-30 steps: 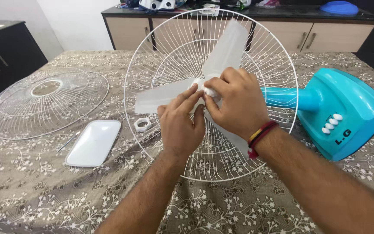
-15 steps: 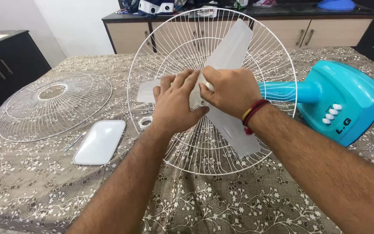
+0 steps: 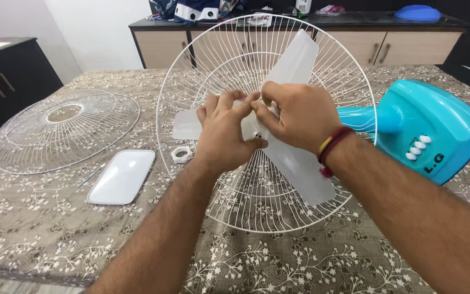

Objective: The person disassembles a table fan by hand, removing the front grille, fan blades, central cap, and rear grille, then detaches the motor housing from the stand. The components are placed on the table.

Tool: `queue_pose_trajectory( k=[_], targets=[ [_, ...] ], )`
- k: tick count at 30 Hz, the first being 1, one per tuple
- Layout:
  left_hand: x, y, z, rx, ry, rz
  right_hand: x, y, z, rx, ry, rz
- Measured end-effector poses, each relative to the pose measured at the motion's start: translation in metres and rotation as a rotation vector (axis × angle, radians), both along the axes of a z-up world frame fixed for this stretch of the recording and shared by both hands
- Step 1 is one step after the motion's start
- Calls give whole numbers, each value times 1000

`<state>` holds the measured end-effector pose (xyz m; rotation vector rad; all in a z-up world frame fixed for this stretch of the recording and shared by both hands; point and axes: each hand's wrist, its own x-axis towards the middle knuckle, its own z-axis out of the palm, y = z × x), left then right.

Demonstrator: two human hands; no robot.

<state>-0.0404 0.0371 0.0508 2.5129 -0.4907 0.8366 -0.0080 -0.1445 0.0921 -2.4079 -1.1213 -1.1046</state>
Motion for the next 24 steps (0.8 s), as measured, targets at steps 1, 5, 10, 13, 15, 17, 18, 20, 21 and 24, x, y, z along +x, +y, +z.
queue_pose_trajectory(
  k=[1,5,10,13,15,17,18,20,21,24],
  targets=[
    [-2,0,0,-5,3,10,-3,-2,-3,-4,-24,26],
    [-1,2,6,22,55,100,-5,-7,-9,-48,-45,69],
    [6,-1,13,-31,105,78,4,-8,-16,-76,-25,-18],
    [-1,-2,12,-9,197,112,7,-5,-17,-44,-54,-7],
    [-5,-2,14,-75,154,69,9,-5,-12,-33,-105,47],
    [-5,-4,16,-82,127,54,8,-8,-8,-35,-139,25],
    [-9,-4,15,-88,129,54,4,-7,-9,-38,-141,22],
    [-12,-4,16,-87,111,50,-1,-8,-6,-40,-59,15],
    [-13,-4,18,-84,95,47,-3,-9,-4,-39,-26,10],
    [-21,-3,20,-103,62,11,-16,-12,-3,25,-103,77]
  ],
)
